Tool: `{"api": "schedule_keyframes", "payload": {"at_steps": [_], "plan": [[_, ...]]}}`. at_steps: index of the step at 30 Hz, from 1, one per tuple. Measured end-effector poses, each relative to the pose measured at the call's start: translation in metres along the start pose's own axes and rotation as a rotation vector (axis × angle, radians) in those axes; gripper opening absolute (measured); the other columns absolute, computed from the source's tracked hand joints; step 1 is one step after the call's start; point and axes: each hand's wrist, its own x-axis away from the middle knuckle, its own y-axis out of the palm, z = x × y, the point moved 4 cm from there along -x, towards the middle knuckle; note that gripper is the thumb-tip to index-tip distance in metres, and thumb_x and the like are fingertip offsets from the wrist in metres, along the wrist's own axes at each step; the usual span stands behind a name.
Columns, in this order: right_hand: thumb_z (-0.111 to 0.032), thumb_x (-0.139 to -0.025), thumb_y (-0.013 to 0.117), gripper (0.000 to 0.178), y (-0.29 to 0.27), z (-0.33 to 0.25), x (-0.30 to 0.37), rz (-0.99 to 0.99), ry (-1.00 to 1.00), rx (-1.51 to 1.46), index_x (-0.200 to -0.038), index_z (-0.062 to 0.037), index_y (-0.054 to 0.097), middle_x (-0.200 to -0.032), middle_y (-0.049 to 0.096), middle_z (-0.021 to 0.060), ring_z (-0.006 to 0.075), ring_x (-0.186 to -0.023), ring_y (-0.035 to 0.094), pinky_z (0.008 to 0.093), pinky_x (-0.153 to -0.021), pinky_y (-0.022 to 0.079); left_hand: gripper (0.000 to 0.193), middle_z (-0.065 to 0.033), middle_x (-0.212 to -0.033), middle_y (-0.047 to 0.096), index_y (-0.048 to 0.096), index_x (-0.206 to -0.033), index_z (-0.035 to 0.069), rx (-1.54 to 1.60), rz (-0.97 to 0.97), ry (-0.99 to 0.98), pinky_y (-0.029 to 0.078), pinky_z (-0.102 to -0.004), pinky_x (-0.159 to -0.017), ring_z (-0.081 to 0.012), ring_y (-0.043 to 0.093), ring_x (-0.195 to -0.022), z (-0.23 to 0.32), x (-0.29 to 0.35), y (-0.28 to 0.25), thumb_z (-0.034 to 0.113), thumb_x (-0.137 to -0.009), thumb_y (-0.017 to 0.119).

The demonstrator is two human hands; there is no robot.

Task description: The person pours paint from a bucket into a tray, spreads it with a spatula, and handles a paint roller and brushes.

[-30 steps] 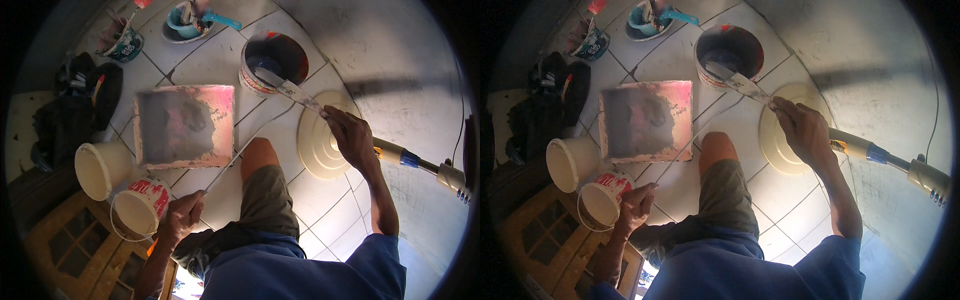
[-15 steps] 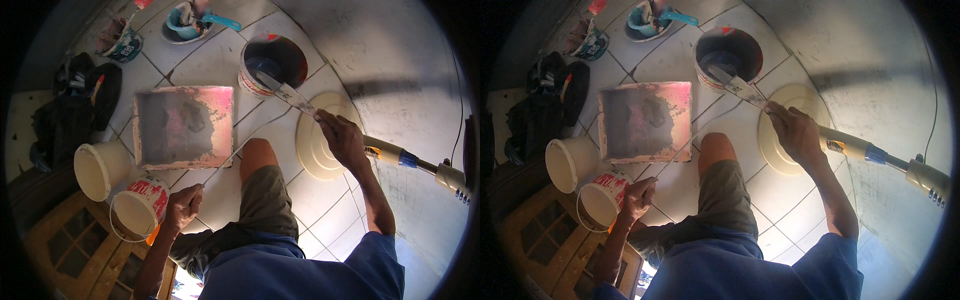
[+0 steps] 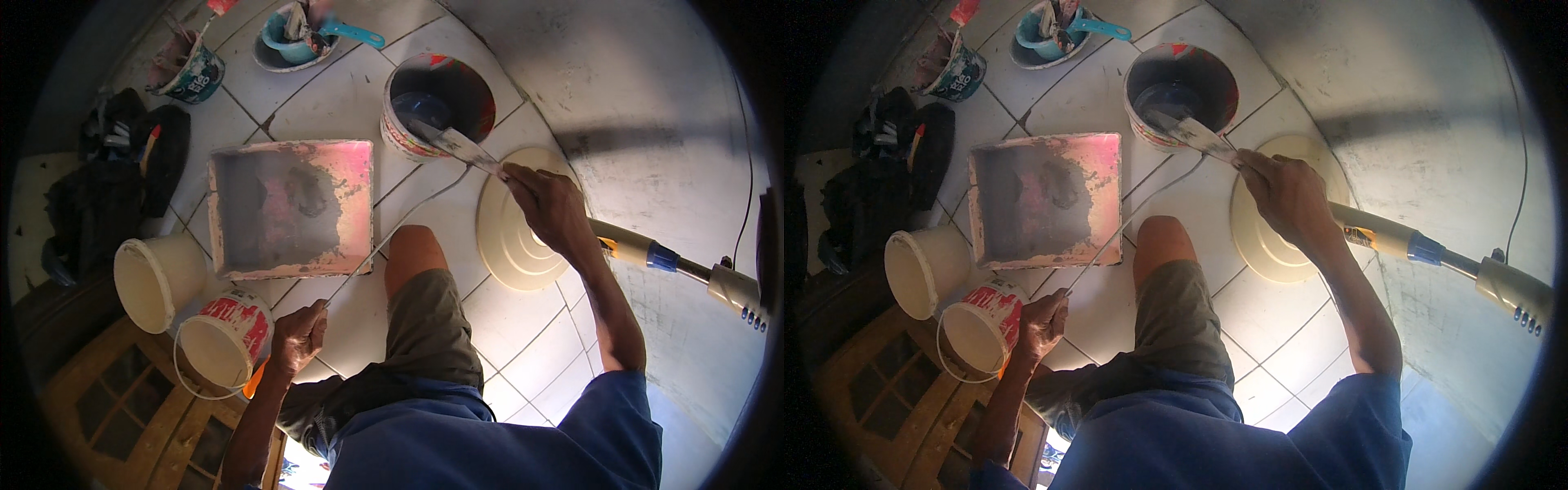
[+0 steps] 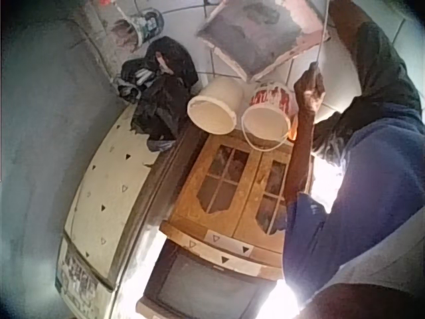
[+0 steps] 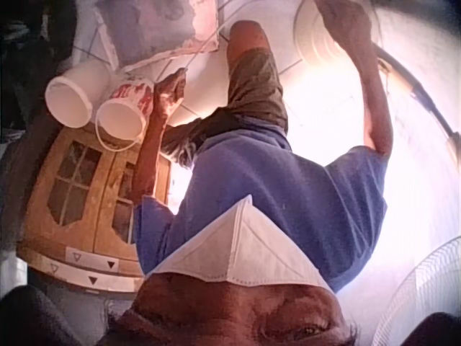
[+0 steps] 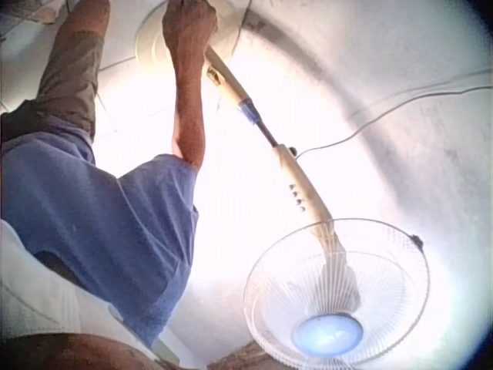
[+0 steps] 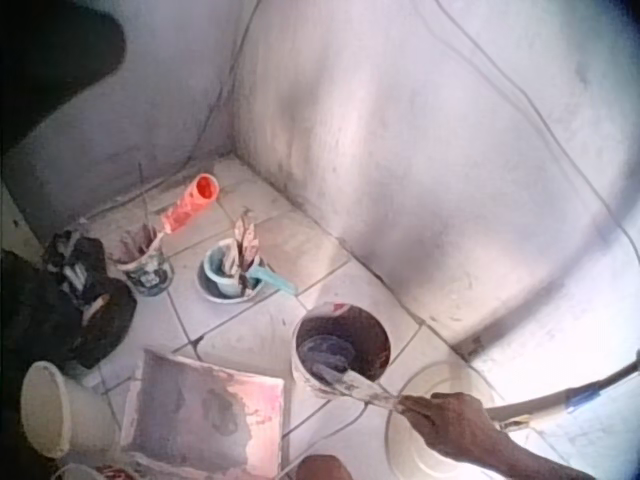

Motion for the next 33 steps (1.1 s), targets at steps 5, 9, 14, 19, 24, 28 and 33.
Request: {"api": "schedule_keyframes", "payload": {"at_steps": [5, 9, 14, 19, 24, 28, 33], "plan": [[-0.018, -0.091, 0.055, 0.024, 0.008, -0.005, -0.021, -0.049, 0.023, 0.014, -0.105, -0.003, 0.067, -0.075, 0.065, 0.0186, 0.0338, -0.064, 0.063, 0.0422, -0.062, 0.048, 0.041, -0.0087, -0.068, 0.06, 0.054, -0.118, 0.005, -0.033, -0.023, -0.016, 0.051, -0.031, -0.053, -0.023, 0.061, -0.057, -0.002, 0.0, -0.001, -0.003, -0.08, 0.064], [-0.019, -0.089, 0.056, 0.024, 0.02, -0.009, -0.049, -0.124, -0.021, 0.048, -0.105, -0.0055, 0.067, -0.081, 0.066, 0.0192, 0.0354, -0.071, 0.064, 0.0427, -0.067, 0.05, 0.04, -0.0082, -0.068, 0.06, 0.054, -0.118, 0.005, -0.001, 0.001, -0.024, 0.051, -0.0311, -0.053, -0.0217, 0.061, -0.057, -0.002, 0.002, -0.003, -0.003, -0.08, 0.063], [-0.022, -0.089, 0.056, 0.025, 0.035, 0.008, -0.076, -0.159, -0.035, 0.162, -0.103, -0.0059, 0.068, -0.084, 0.067, 0.0187, 0.0356, -0.075, 0.065, 0.0423, -0.071, 0.051, 0.042, -0.0079, -0.068, 0.059, 0.054, -0.119, 0.005, 0.036, -0.01, -0.005, 0.05, -0.0299, -0.054, -0.02, 0.059, -0.056, 0.002, -0.001, 0.004, -0.004, -0.079, 0.063], [-0.025, -0.092, 0.054, 0.027, 0.005, 0.003, -0.061, -0.017, 0.094, -0.034, -0.107, -0.0068, 0.067, -0.084, 0.067, 0.0191, 0.0342, -0.075, 0.066, 0.0419, -0.07, 0.051, 0.038, -0.0097, -0.067, 0.059, 0.056, -0.116, 0.004, 0.023, 0.023, -0.025, 0.049, -0.0294, -0.052, -0.0211, 0.059, -0.055, 0.002, -0.008, 0.002, -0.005, -0.08, 0.062], [-0.025, -0.093, 0.054, 0.028, -0.026, -0.019, -0.001, -0.044, 0.165, 0.051, -0.111, -0.0084, 0.066, -0.078, 0.066, 0.0164, 0.0309, -0.068, 0.064, 0.0406, -0.064, 0.049, 0.035, -0.0111, -0.066, 0.059, 0.057, -0.114, 0.003, 0.018, 0.046, -0.009, 0.049, -0.0291, -0.051, -0.0217, 0.059, -0.054, 0.008, -0.012, -0.006, -0.005, -0.08, 0.062], [-0.022, -0.091, 0.055, 0.024, -0.024, -0.012, 0.035, 0.071, 0.112, 0.111, -0.111, -0.014, 0.066, -0.064, 0.055, 0.0107, 0.026, -0.054, 0.057, 0.0408, -0.054, 0.045, 0.033, -0.0111, -0.065, 0.059, 0.058, -0.111, 0.002, -0.037, 0.006, -0.052, 0.049, -0.0295, -0.051, -0.022, 0.059, -0.054, 0.017, -0.017, -0.013, -0.006, -0.079, 0.063], [-0.019, -0.09, 0.059, 0.021, -0.016, -0.009, 0.042, 0.057, 0.087, 0.214, -0.11, -0.0206, 0.065, -0.061, 0.051, 0.0058, 0.0213, -0.053, 0.057, 0.0368, -0.048, 0.044, 0.031, -0.0108, -0.065, 0.058, 0.058, -0.109, -0.001, 0.027, 0.0, -0.04, 0.049, -0.0303, -0.051, -0.0225, 0.06, -0.055, 0.017, -0.014, -0.016, -0.006, -0.079, 0.063]]}}
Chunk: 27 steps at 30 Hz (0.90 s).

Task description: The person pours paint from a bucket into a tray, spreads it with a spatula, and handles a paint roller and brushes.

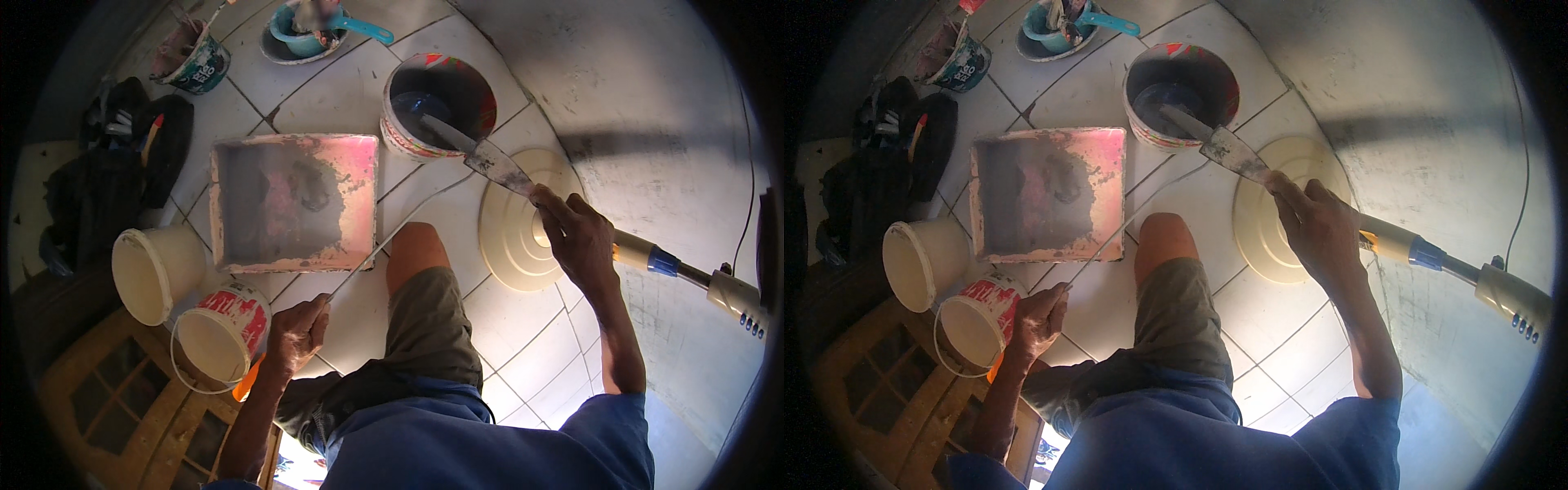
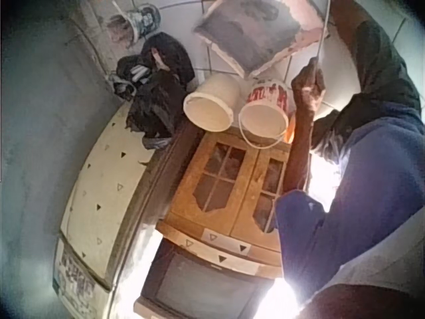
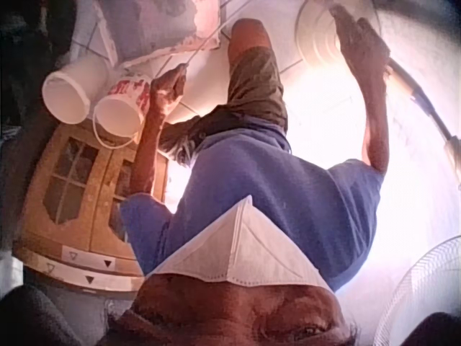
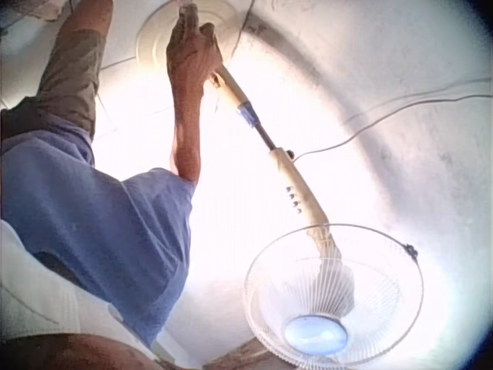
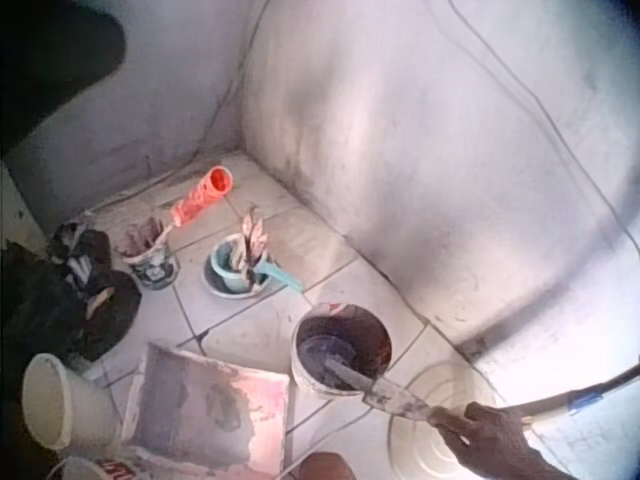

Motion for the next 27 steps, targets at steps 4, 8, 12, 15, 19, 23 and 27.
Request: {"api": "schedule_keyframes", "payload": {"at_steps": [4, 8, 12, 15, 19, 23, 27], "plan": [[-0.023, -0.091, 0.059, 0.022, 0.005, 0.001, -0.008, 0.02, -0.082, 0.103, -0.112, -0.0222, 0.062, -0.059, 0.049, 0.0049, 0.0204, -0.05, 0.056, 0.0369, -0.045, 0.044, 0.032, -0.0111, -0.065, 0.058, 0.057, -0.11, -0.002, -0.04, -0.005, 0.002, 0.049, -0.0305, -0.051, -0.0226, 0.06, -0.055, -0.001, 0.001, 0.003, -0.006, -0.078, 0.063], [-0.024, -0.092, 0.057, 0.02, 0.005, -0.004, -0.018, 0.024, -0.101, 0.11, -0.111, -0.0209, 0.061, -0.059, 0.05, 0.0061, 0.023, -0.049, 0.056, 0.0375, -0.043, 0.043, 0.032, -0.0115, -0.065, 0.058, 0.058, -0.109, -0.002, -0.046, -0.009, -0.018, 0.049, -0.0305, -0.051, -0.0227, 0.06, -0.055, -0.001, -0.001, 0.008, -0.006, -0.078, 0.063], [-0.02, -0.09, 0.06, 0.02, 0.0, -0.009, -0.031, -0.026, -0.081, 0.111, -0.109, -0.0166, 0.065, -0.063, 0.053, 0.0075, 0.0244, -0.052, 0.056, 0.0388, -0.049, 0.044, 0.031, -0.0116, -0.064, 0.059, 0.059, -0.108, -0.002, -0.069, 0.018, -0.001, 0.05, -0.0312, -0.051, -0.0226, 0.06, -0.054, -0.003, -0.001, 0.01, -0.005, -0.078, 0.064], [-0.025, -0.092, 0.057, 0.021, 0.0, -0.011, -0.039, -0.051, -0.11, 0.121, -0.11, -0.0198, 0.065, -0.064, 0.055, 0.0084, 0.0253, -0.053, 0.059, 0.0399, -0.049, 0.046, 0.031, -0.0109, -0.064, 0.058, 0.059, -0.108, -0.002, -0.085, 0.017, -0.018, 0.05, -0.0316, -0.051, -0.0221, 0.059, -0.054, -0.001, -0.003, 0.009, -0.005, -0.078, 0.064], [-0.024, -0.09, 0.058, 0.021, 0.008, -0.011, -0.043, -0.066, -0.119, 0.093, -0.109, -0.0192, 0.066, -0.066, 0.057, 0.0092, 0.0266, -0.055, 0.06, 0.0402, -0.052, 0.048, 0.03, -0.0092, -0.063, 0.057, 0.06, -0.108, 0.0, -0.158, -0.025, -0.074, 0.049, -0.0316, -0.051, -0.0208, 0.058, -0.053, -0.005, -0.001, 0.009, -0.002, -0.078, 0.065], [-0.023, -0.089, 0.059, 0.02, 0.017, -0.017, -0.054, -0.078, -0.136, 0.081, -0.107, -0.0189, 0.067, -0.067, 0.058, 0.0098, 0.0282, -0.058, 0.061, 0.0404, -0.054, 0.049, 0.028, -0.0085, -0.061, 0.056, 0.061, -0.107, 0.002, -0.142, 0.01, -0.067, 0.049, -0.0314, -0.05, -0.0203, 0.057, -0.052, -0.002, -0.003, 0.008, 0.0, -0.079, 0.065], [-0.019, -0.089, 0.057, 0.021, 0.033, -0.026, -0.075, -0.113, -0.145, 0.113, -0.107, -0.0163, 0.067, -0.071, 0.06, 0.0117, 0.0288, -0.061, 0.062, 0.0419, -0.058, 0.049, 0.026, -0.0084, -0.061, 0.055, 0.061, -0.106, 0.002, -0.194, 0.017, -0.065, 0.049, -0.0318, -0.05, -0.0203, 0.057, -0.051, -0.005, 0.0, 0.009, 0.002, -0.08, 0.064]]}}
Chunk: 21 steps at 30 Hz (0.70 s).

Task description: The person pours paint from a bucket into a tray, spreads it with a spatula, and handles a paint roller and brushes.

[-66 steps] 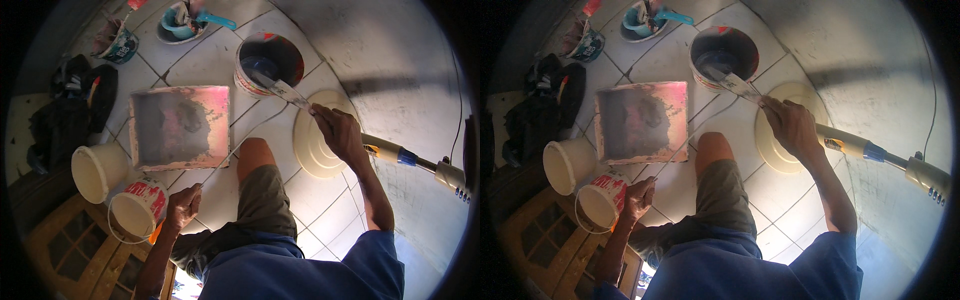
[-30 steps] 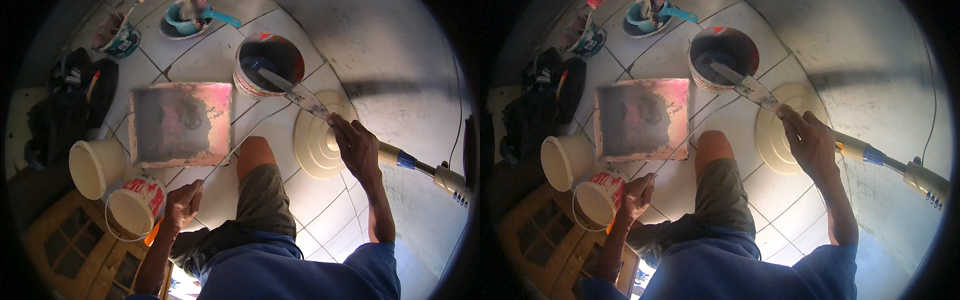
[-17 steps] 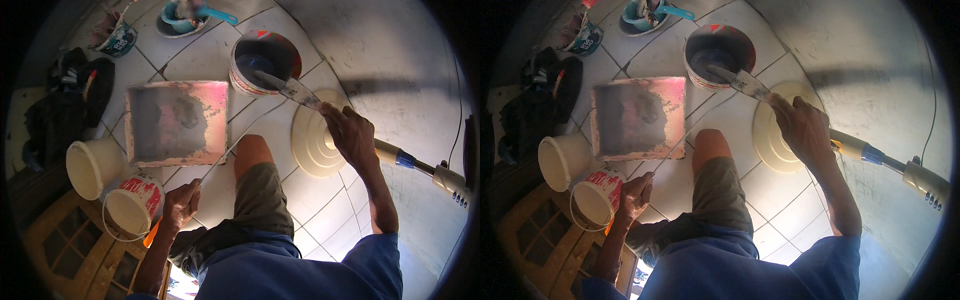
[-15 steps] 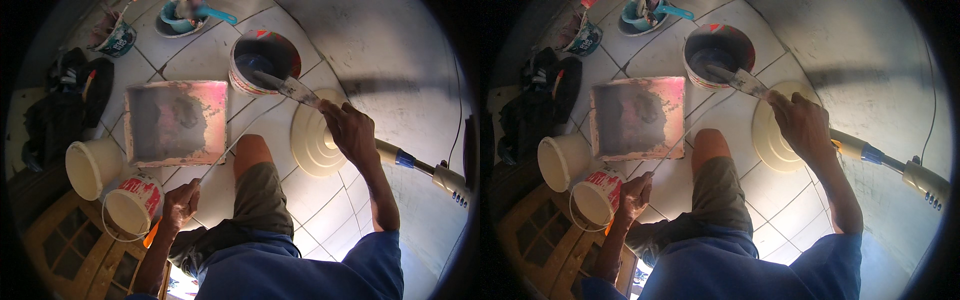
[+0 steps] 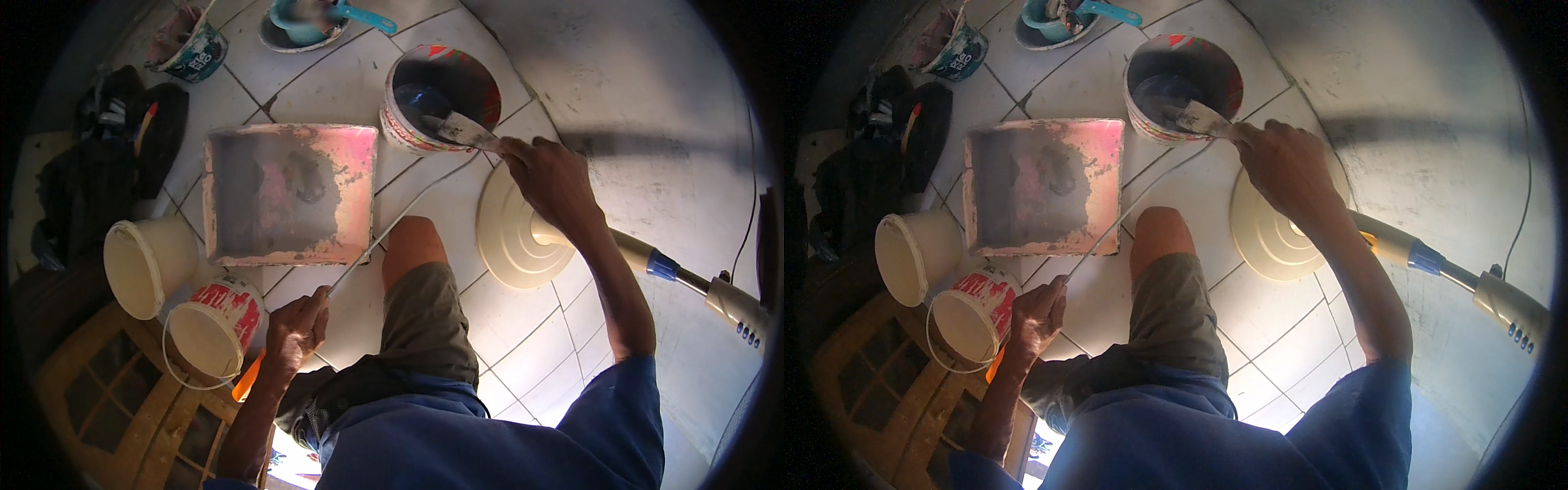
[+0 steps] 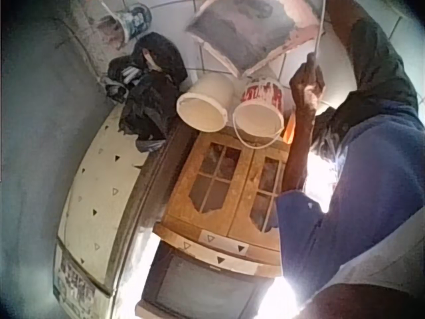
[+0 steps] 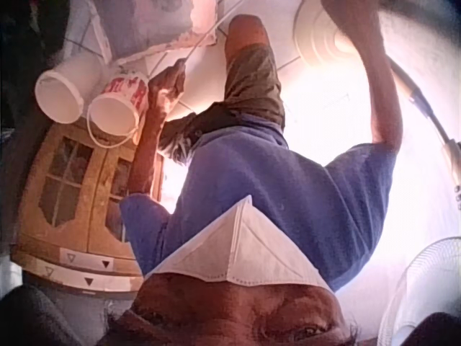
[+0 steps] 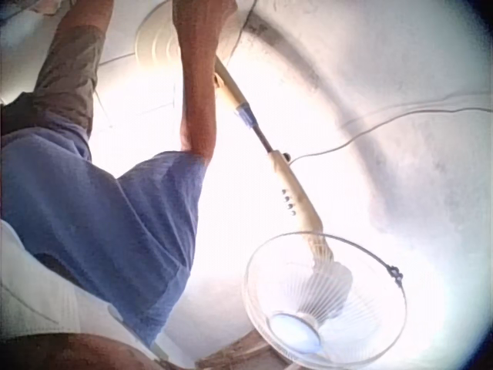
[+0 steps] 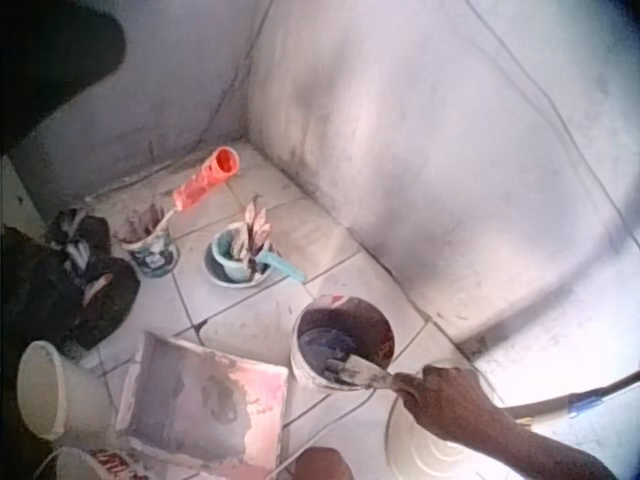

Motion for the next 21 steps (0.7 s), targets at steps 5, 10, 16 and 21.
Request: {"api": "schedule_keyframes", "payload": {"at_steps": [5, 10, 16, 21], "plan": [[-0.016, -0.081, 0.06, 0.012, 0.024, -0.007, -0.043, -0.03, -0.131, 0.129, -0.086, -0.0058, 0.065, -0.073, 0.064, 0.0159, 0.0315, -0.071, 0.066, 0.0425, -0.058, 0.053, 0.025, -0.0086, -0.061, 0.055, 0.061, -0.106, 0.002, 0.0, 0.001, -0.006, 0.049, -0.0319, -0.05, -0.0207, 0.057, -0.051, 0.0, -0.001, 0.0, 0.002, -0.08, 0.064], [-0.017, -0.082, 0.059, 0.013, 0.034, 0.002, -0.07, 0.024, -0.133, 0.189, -0.087, -0.0064, 0.065, -0.075, 0.065, 0.0159, 0.0327, -0.075, 0.067, 0.0437, -0.058, 0.053, 0.026, -0.0091, -0.061, 0.054, 0.06, -0.106, 0.002, 0.037, 0.004, -0.006, 0.048, -0.0324, -0.049, -0.0213, 0.057, -0.051, 0.0, -0.002, 0.003, 0.002, -0.08, 0.064], [-0.027, -0.093, 0.051, 0.025, -0.012, 0.002, -0.009, 0.097, 0.101, -0.024, -0.109, -0.0141, 0.067, -0.076, 0.064, 0.0141, 0.0315, -0.069, 0.064, 0.0439, -0.064, 0.049, 0.026, -0.0095, -0.061, 0.055, 0.061, -0.106, 0.002, 0.0, -0.02, -0.014, 0.047, -0.0336, -0.049, -0.0221, 0.057, -0.052, -0.001, -0.004, -0.001, 0.002, -0.08, 0.064], [-0.026, -0.093, 0.053, 0.021, -0.023, -0.003, 0.051, 0.111, 0.191, -0.119, -0.107, -0.0184, 0.066, -0.065, 0.055, 0.0085, 0.0254, -0.057, 0.059, 0.0408, -0.053, 0.046, 0.026, -0.0088, -0.06, 0.055, 0.061, -0.106, 0.003, -0.03, -0.007, 0.0, 0.048, -0.0343, -0.049, -0.0223, 0.056, -0.051, 0.005, -0.008, -0.012, 0.003, -0.08, 0.065]]}}
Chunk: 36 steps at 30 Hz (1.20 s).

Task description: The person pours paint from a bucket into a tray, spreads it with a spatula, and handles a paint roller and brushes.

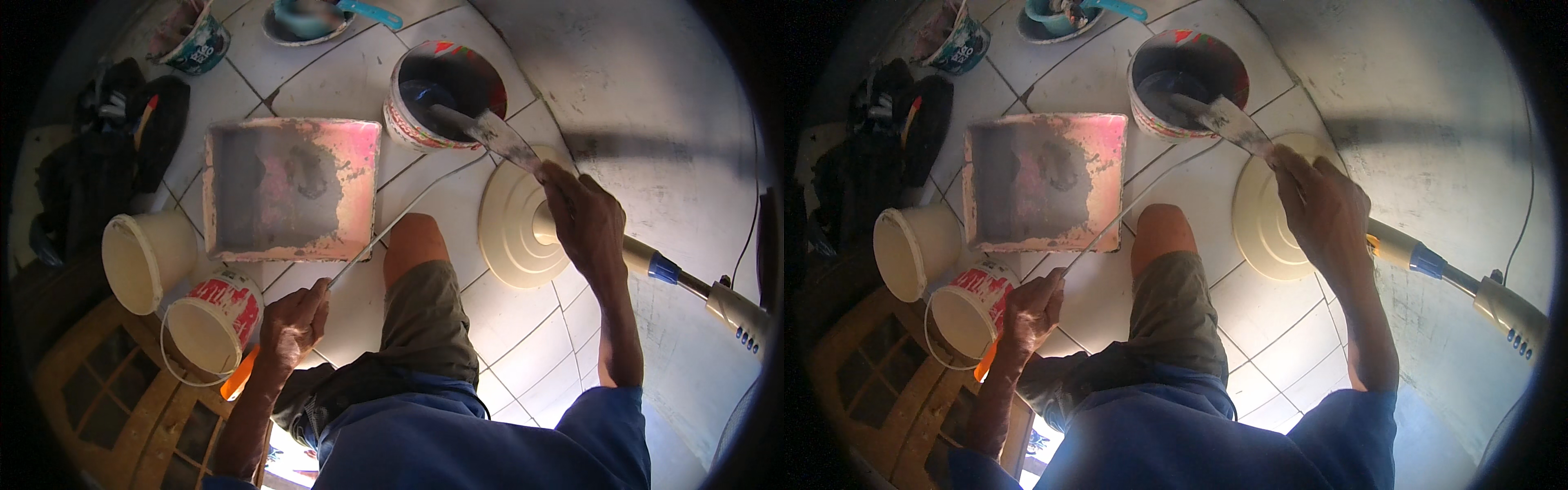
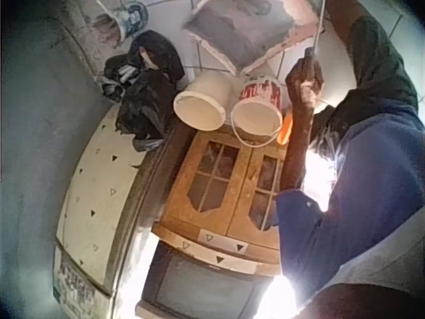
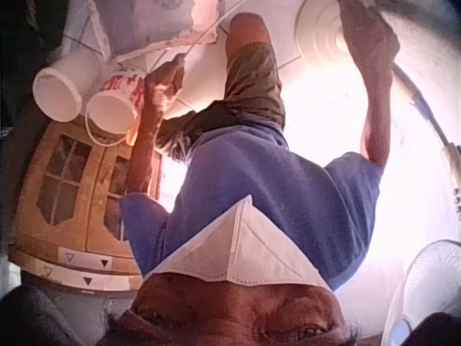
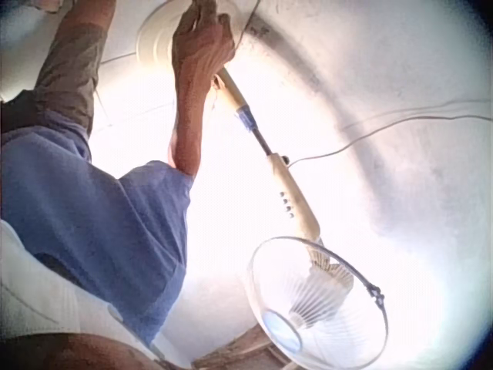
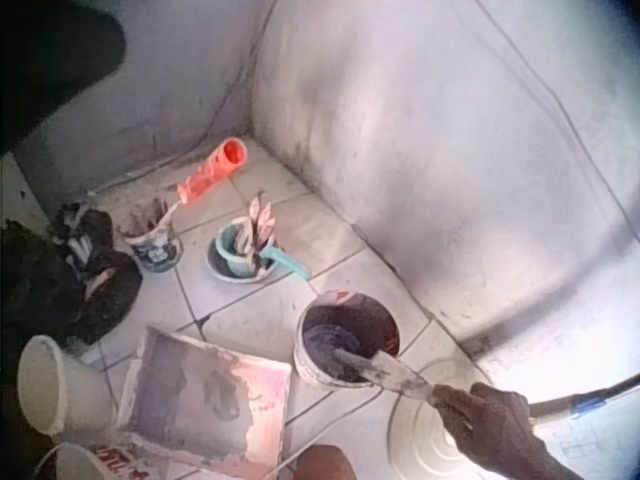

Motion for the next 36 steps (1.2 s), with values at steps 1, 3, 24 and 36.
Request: {"api": "schedule_keyframes", "payload": {"at_steps": [1, 3, 24, 36], "plan": [[-0.026, -0.093, 0.053, 0.021, -0.001, 0.002, 0.007, -0.001, 0.0, 0.002, -0.107, -0.0184, 0.066, -0.065, 0.055, 0.0085, 0.0254, -0.057, 0.059, 0.0408, -0.053, 0.046, 0.027, -0.0086, -0.06, 0.055, 0.061, -0.106, 0.003, -0.001, -0.01, -0.009, 0.048, -0.0346, -0.049, -0.0223, 0.056, -0.051, 0.002, -0.002, -0.002, 0.003, -0.08, 0.065], [-0.025, -0.092, 0.055, 0.02, -0.002, 0.007, 0.016, 0.013, 0.025, 0.036, -0.108, -0.0187, 0.066, -0.065, 0.056, 0.0079, 0.0241, -0.054, 0.058, 0.0394, -0.051, 0.046, 0.028, -0.0085, -0.06, 0.055, 0.06, -0.107, 0.003, -0.019, -0.041, -0.01, 0.048, -0.0347, -0.049, -0.0222, 0.056, -0.051, 0.006, -0.004, -0.007, 0.004, -0.08, 0.065], [-0.02, -0.09, 0.059, 0.019, -0.002, 0.0, -0.018, -0.049, -0.142, 0.166, -0.107, -0.0165, 0.067, -0.067, 0.057, 0.0093, 0.0257, -0.056, 0.058, 0.0388, -0.052, 0.045, 0.033, -0.0068, -0.064, 0.052, 0.058, -0.113, 0.002, -0.137, -0.084, 0.033, 0.048, -0.0325, -0.051, -0.0199, 0.056, -0.056, 0.011, -0.006, -0.005, 0.004, -0.08, 0.063], [-0.022, -0.09, 0.059, 0.019, 0.008, 0.007, -0.033, -0.076, -0.17, 0.137, -0.106, -0.0173, 0.068, -0.069, 0.059, 0.0096, 0.0276, -0.063, 0.061, 0.0407, -0.058, 0.046, 0.032, -0.0064, -0.064, 0.052, 0.057, -0.113, 0.003, -0.172, -0.068, 0.041, 0.048, -0.0326, -0.052, -0.0198, 0.055, -0.056, 0.015, -0.006, -0.005, 0.005, -0.081, 0.064]]}}
